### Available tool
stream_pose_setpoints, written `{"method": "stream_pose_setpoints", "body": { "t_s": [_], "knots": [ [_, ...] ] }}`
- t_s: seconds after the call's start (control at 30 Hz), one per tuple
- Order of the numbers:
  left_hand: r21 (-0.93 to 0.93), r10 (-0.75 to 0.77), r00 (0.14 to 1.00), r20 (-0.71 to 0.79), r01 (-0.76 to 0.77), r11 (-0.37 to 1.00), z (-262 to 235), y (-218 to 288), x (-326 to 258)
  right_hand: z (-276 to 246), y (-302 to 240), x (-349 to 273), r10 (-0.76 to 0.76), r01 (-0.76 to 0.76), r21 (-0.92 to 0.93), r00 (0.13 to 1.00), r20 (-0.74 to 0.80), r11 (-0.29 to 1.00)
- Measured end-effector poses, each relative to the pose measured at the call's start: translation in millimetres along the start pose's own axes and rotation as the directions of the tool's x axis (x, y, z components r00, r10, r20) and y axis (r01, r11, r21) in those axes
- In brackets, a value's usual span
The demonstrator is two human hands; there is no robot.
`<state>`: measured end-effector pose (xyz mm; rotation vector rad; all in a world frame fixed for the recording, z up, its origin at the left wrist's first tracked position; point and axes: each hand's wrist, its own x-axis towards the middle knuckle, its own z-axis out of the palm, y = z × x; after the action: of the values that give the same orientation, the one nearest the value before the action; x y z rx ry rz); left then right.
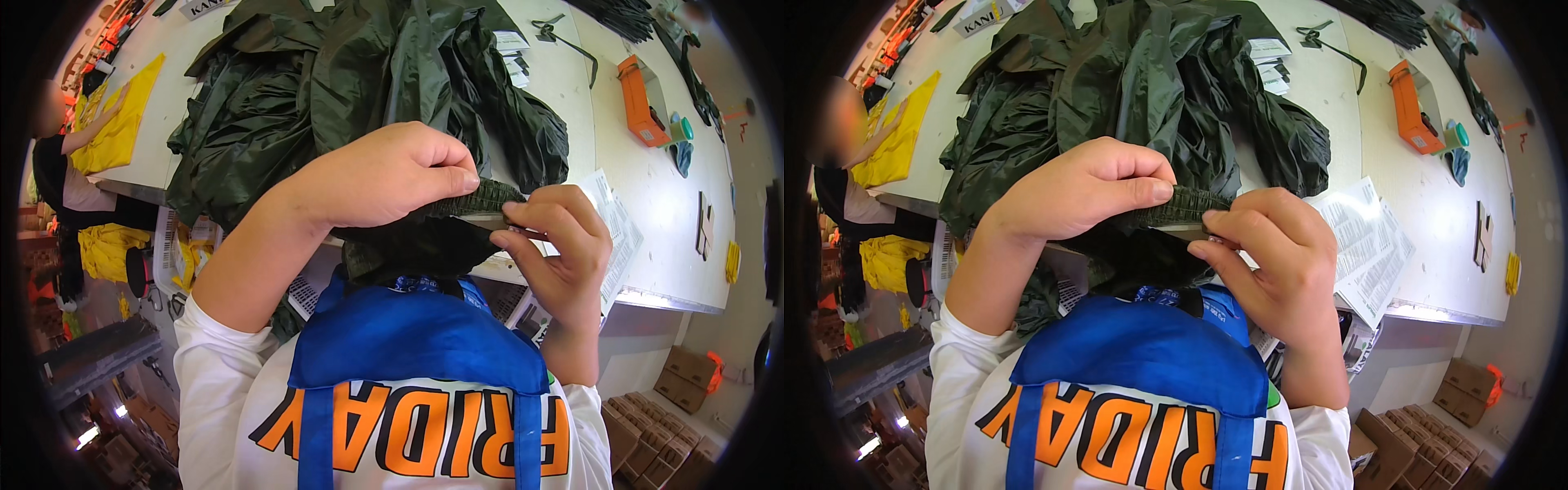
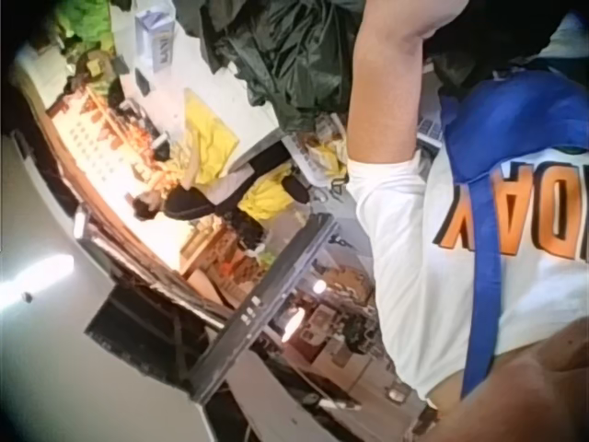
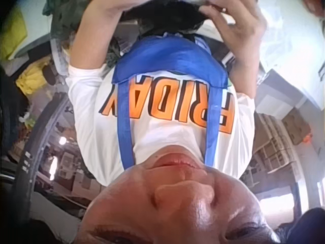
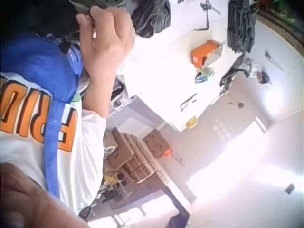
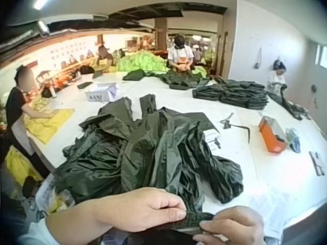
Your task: The person repeatedly picks up dark green jackets from a pile and uses small scissors to cut off tags or excess fabric from the cuffs. The person handles each jacket one at a time, trims the cuff area, and places the jacket back on the pile.
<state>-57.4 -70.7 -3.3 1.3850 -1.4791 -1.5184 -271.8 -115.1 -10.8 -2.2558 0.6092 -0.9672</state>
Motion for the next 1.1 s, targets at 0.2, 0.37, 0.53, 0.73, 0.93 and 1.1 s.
{"method": "stream_pose_setpoints", "body": {
  "t_s": [0.2,0.37,0.53,0.73,0.93,1.1],
  "knots": [
    [-0.019,-0.002,1.0,-0.021,0.002,1.0,-3,-4,-3,-5,26,-18,0.138,-0.108,0.211,0.982,-0.131,0.971],
    [-0.023,0.035,0.999,-0.016,-0.035,0.999,-4,-8,-4,1,23,-20,0.134,-0.12,0.152,0.987,-0.085,0.981],
    [0.012,0.023,1.0,-0.02,-0.022,1.0,-4,-8,-4,8,18,-16,0.093,-0.08,0.127,0.991,-0.098,0.989],
    [-0.045,0.05,0.996,-0.076,-0.053,0.998,-12,-11,6,12,38,-59,0.195,-0.133,0.388,0.973,-0.125,0.912],
    [-0.183,0.171,0.97,-0.17,-0.202,0.962,-21,-17,14,31,40,-39,0.005,0.006,-0.05,0.977,0.211,0.999],
    [0.546,0.535,0.669,-0.516,-0.224,0.807,-1,-15,2,22,47,-3,-0.051,0.073,-0.119,0.983,0.176,0.99]
  ]
}}
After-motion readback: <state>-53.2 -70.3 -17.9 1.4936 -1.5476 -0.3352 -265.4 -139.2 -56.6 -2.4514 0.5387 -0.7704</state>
